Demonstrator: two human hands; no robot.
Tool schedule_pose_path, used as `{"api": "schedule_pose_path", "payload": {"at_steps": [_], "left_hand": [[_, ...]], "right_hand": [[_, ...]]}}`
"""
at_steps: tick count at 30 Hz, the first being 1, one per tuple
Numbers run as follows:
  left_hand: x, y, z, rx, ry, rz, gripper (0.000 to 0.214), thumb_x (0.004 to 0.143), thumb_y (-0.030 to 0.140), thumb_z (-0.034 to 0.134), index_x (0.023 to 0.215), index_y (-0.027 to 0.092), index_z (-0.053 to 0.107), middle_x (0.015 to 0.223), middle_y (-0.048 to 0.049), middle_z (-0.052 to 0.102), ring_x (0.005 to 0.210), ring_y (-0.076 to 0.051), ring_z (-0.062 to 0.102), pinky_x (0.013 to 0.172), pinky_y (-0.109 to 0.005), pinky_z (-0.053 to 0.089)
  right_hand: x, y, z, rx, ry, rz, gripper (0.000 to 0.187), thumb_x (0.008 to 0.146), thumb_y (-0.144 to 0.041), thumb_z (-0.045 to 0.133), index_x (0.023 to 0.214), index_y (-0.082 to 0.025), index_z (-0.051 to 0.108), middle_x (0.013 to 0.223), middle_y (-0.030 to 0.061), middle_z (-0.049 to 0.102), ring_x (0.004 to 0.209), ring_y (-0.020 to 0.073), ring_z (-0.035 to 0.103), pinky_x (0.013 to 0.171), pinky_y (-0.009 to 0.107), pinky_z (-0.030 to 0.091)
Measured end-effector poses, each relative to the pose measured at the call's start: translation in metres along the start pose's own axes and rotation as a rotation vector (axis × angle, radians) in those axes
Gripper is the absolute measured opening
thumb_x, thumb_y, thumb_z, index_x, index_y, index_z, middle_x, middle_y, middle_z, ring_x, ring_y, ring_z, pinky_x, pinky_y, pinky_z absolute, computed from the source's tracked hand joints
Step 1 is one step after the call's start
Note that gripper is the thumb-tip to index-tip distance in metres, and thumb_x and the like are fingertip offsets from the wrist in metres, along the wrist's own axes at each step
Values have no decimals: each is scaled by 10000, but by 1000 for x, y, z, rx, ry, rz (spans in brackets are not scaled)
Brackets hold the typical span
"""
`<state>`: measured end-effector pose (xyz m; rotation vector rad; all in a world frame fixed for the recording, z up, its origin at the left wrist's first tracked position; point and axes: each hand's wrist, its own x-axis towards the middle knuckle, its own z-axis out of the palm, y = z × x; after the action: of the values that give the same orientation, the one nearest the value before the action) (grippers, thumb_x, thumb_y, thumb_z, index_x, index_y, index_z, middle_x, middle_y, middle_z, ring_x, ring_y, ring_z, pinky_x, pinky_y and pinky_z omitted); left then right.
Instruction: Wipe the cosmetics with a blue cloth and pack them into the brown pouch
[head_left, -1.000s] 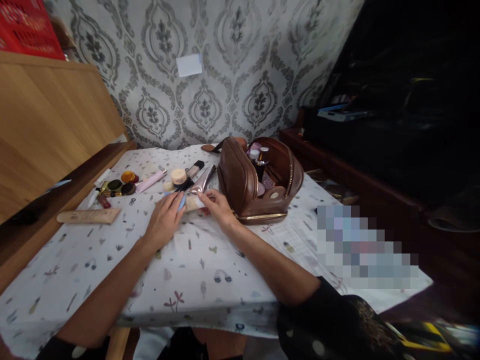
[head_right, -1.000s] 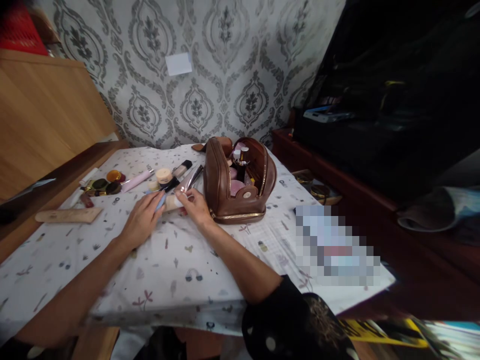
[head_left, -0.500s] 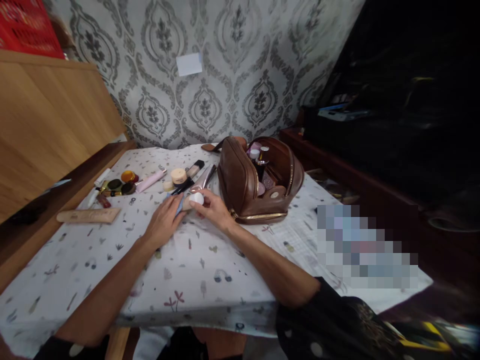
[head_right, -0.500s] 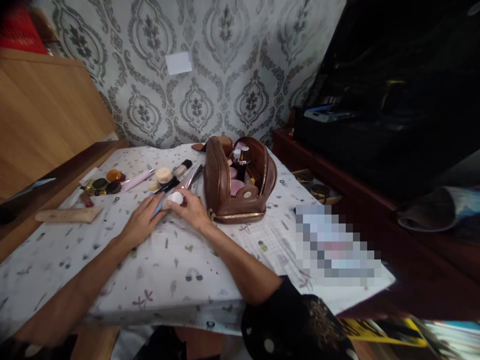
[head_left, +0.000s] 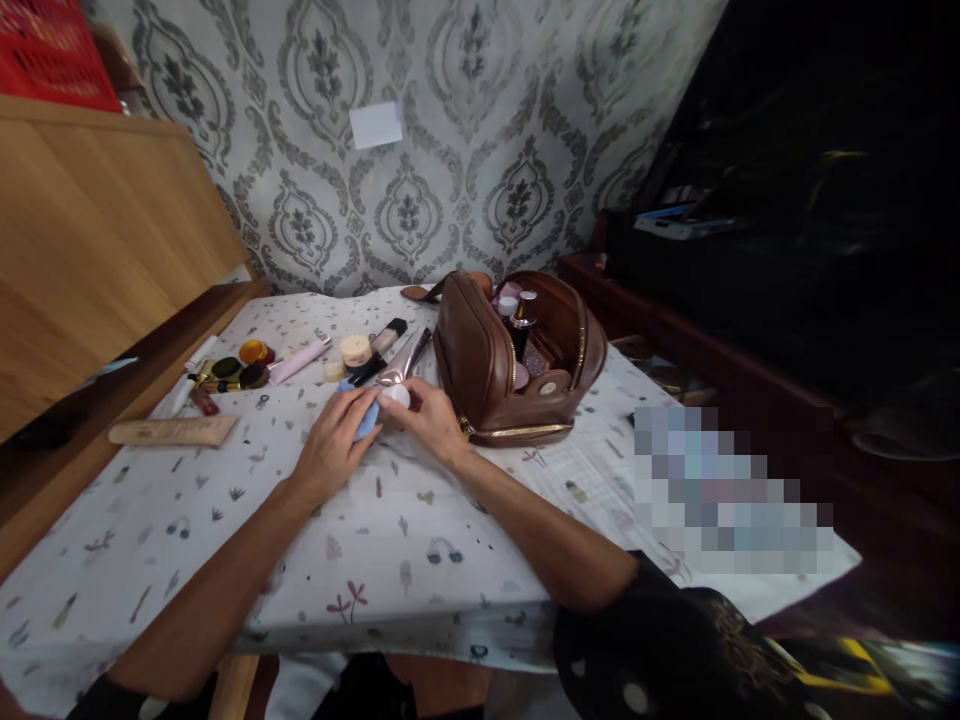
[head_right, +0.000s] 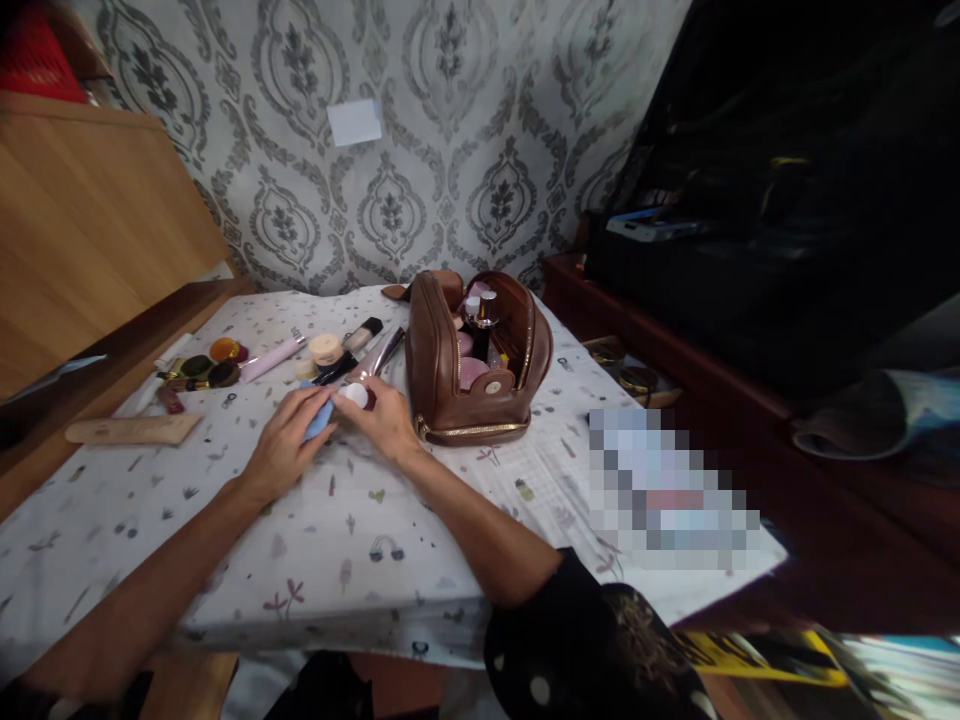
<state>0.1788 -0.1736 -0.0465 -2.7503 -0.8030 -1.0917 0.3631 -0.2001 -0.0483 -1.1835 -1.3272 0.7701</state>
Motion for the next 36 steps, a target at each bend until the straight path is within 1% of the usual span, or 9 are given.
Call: {"api": "schedule_pose_path", "payload": {"at_steps": [4, 9, 13, 17, 20, 23, 27, 31, 36], "left_hand": [[1, -2, 0, 71, -46, -12, 463, 1013, 341, 450, 1451, 192, 449, 1269, -138, 604, 1160, -276, 585, 1017, -433, 487], [1, -9, -3, 137, -117, -124, 413, 999, 387, 468, 1358, 193, 533, 1168, -124, 653, 1065, -281, 619, 936, -424, 509], [1, -8, -8, 139, -164, -198, 339, 1001, 441, 461, 1219, 217, 592, 1082, -72, 687, 976, -235, 656, 797, -324, 522], [0, -6, -12, 170, -198, -249, 313, 988, 487, 470, 988, 214, 622, 886, -35, 686, 811, -199, 663, 651, -271, 458], [-1, -5, -14, 191, -192, -299, 331, 963, 515, 497, 883, 213, 606, 769, -14, 654, 708, -180, 627, 618, -263, 413], [0, -3, -16, 161, -170, -362, 353, 928, 549, 513, 855, 215, 600, 754, -10, 646, 678, -176, 596, 620, -266, 397], [10, 9, -21, -13, -113, -467, 396, 857, 603, 541, 781, 215, 560, 679, 21, 579, 618, -158, 518, 615, -270, 385], [32, 34, -30, -299, -48, -577, 405, 780, 613, 622, 781, 217, 538, 629, 59, 513, 598, -136, 453, 587, -252, 387], [66, 70, -37, -776, -139, -666, 420, 816, 597, 644, 934, 201, 570, 672, 38, 571, 602, -136, 543, 585, -246, 458]], "right_hand": [[2, -1, 1, 113, 54, 92, 520, 720, -675, 687, 818, -168, 629, 652, -4, 605, 589, 143, 567, 546, 251, 475], [2, -5, 0, 153, 93, 157, 535, 711, -701, 667, 744, -170, 609, 545, -14, 575, 503, 127, 536, 480, 232, 406], [1, -9, -1, 149, 109, 154, 543, 699, -711, 672, 720, -174, 596, 530, -30, 544, 473, 106, 494, 472, 224, 374], [-1, -14, -2, 112, 111, 119, 537, 723, -712, 650, 716, -178, 590, 539, -38, 515, 481, 105, 481, 480, 229, 367], [-5, -20, -3, 53, 119, 65, 503, 781, -678, 621, 696, -185, 570, 544, -42, 489, 498, 106, 466, 499, 235, 363], [-11, -32, -7, -16, 111, 12, 456, 828, -626, 606, 725, -182, 588, 576, -37, 497, 547, 116, 473, 526, 238, 368], [-18, -63, -21, -129, 66, -117, 383, 837, -552, 632, 785, -173, 633, 685, -9, 576, 644, 130, 504, 594, 242, 411], [-24, -100, -46, -227, 44, -176, 336, 835, -510, 656, 826, -174, 656, 763, 23, 643, 700, 155, 561, 625, 257, 453], [-24, -140, -94, -309, 108, -244, 451, 832, -627, 651, 854, -178, 679, 790, 42, 670, 726, 181, 612, 629, 281, 486]]}}
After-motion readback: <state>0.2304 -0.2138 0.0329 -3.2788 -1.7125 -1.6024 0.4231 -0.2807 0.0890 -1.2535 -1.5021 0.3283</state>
